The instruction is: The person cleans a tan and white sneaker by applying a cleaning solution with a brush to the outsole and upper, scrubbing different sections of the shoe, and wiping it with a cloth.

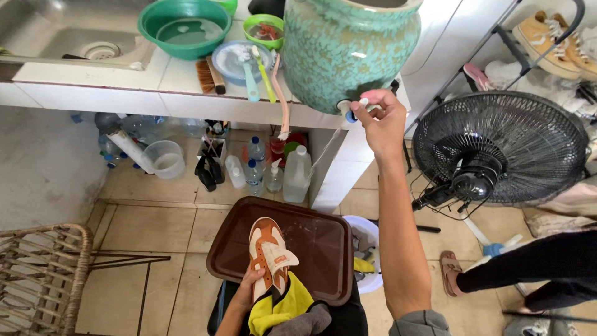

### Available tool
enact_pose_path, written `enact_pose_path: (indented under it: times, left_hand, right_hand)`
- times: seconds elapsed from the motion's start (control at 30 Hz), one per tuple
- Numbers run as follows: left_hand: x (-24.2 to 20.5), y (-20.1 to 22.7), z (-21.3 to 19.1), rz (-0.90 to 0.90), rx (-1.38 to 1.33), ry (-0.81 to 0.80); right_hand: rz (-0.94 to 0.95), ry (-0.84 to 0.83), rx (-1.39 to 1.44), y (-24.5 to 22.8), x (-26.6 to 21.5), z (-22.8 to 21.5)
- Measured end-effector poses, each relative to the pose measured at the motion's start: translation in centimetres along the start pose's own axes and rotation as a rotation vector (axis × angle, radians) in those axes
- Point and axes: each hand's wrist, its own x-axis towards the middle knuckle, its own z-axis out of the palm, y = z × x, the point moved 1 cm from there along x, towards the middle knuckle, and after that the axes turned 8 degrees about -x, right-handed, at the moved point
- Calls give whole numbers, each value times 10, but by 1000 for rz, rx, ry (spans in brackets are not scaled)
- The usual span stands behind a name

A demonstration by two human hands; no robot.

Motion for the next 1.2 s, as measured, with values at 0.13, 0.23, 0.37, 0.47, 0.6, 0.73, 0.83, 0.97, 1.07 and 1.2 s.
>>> enact_pose_path:
  times: [0.13, 0.23, 0.37, 0.47, 0.6, 0.73, 0.83, 0.97, 1.07, 1.2]
  left_hand:
    - [8, -1, -7, -10, 23, 8]
    - [14, -4, -13, 15, 1, -22]
    - [16, 0, -18, 5, 12, -24]
    - [15, 3, -16, 19, 27, -31]
    - [19, 0, -18, -6, 34, 6]
    - [21, -3, -24, 35, -2, -77]
    - [20, 0, -22, 72, 0, -193]
    - [8, -2, -14, 128, 30, -288]
    - [0, -3, -17, 143, 27, -187]
    - [-7, 0, -19, 184, 77, -206]
  right_hand:
    - [-149, 0, -11, 7, -2, -4]
    - [-178, -1, 9, 2, -7, -5]
    - [-256, 4, 27, 0, -19, -10]
    - [-180, -40, -116, -15, -36, -21]
    - [-219, -36, -292, 15, -102, -36]
    - [738, -374, -629, 183, -236, -29]
    - [854, -424, -685, 263, -334, -42]
    - [808, -241, -559, 283, -361, -44]
    - [721, -293, -518, 293, -347, -41]
    - [662, -255, -445, 269, -325, -16]
